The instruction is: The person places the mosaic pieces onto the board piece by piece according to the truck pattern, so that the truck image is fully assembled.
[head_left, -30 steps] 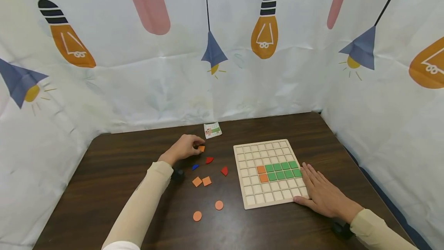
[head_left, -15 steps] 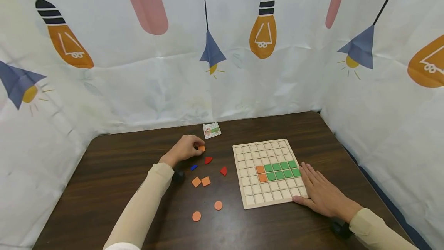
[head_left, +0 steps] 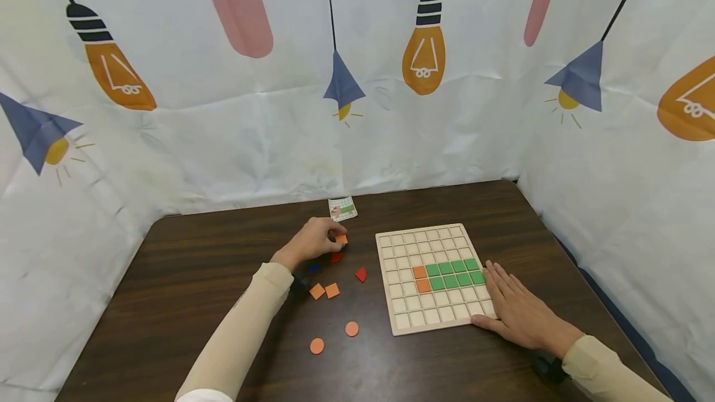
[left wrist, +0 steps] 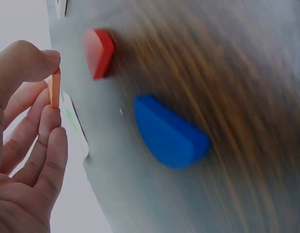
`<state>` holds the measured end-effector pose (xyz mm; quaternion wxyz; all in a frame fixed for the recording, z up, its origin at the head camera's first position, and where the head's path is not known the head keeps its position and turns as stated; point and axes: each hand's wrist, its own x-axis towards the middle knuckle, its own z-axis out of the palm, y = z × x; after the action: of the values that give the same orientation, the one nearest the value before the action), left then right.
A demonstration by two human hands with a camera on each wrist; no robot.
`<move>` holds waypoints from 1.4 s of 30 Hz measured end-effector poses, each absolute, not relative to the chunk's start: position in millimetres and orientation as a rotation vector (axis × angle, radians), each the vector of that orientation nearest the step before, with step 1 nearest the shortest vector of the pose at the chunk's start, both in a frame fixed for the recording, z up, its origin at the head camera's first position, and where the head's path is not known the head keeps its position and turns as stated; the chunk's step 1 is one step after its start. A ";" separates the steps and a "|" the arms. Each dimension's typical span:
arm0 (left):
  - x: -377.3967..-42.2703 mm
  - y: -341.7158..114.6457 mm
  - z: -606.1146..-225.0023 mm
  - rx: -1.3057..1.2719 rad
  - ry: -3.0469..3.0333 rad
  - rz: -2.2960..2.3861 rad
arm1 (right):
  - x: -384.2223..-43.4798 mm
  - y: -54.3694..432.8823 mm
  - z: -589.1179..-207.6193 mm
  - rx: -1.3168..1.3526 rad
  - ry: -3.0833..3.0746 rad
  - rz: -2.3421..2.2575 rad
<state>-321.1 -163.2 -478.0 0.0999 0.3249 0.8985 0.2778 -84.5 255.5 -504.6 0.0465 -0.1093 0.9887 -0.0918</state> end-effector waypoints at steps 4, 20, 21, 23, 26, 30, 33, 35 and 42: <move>-318.1 -154.4 -478.8 0.988 2.648 0.839 | -83.8 257.0 -505.5 -0.330 3.019 -0.290; -305.9 -114.4 -476.1 1.188 2.605 0.810 | -80.9 260.0 -511.6 -0.310 3.021 -0.304; -305.1 -111.4 -475.9 1.205 2.602 0.811 | -81.0 260.2 -511.4 -0.308 3.019 -0.304; -303.4 -105.9 -476.0 1.231 2.593 0.820 | -81.2 260.6 -510.8 -0.308 3.017 -0.299; -301.2 -98.1 -477.2 1.261 2.579 0.838 | -81.9 260.9 -509.4 -0.312 3.017 -0.297; -298.0 -87.3 -478.7 1.299 2.558 0.852 | -82.8 261.2 -507.9 -0.314 3.014 -0.303; -295.6 -79.4 -479.6 1.314 2.542 0.859 | -83.1 261.1 -506.9 -0.315 3.012 -0.303; -294.0 -74.6 -480.2 1.326 2.530 0.867 | -83.1 260.9 -506.2 -0.316 3.010 -0.303; -288.1 -63.1 -482.3 1.314 2.511 0.845 | -84.3 260.1 -505.0 -0.320 2.997 -0.319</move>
<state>-288.1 -63.1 -482.3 0.0920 0.4425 0.8454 0.2845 -84.3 260.1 -505.0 0.0554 -0.1054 0.9873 -0.1052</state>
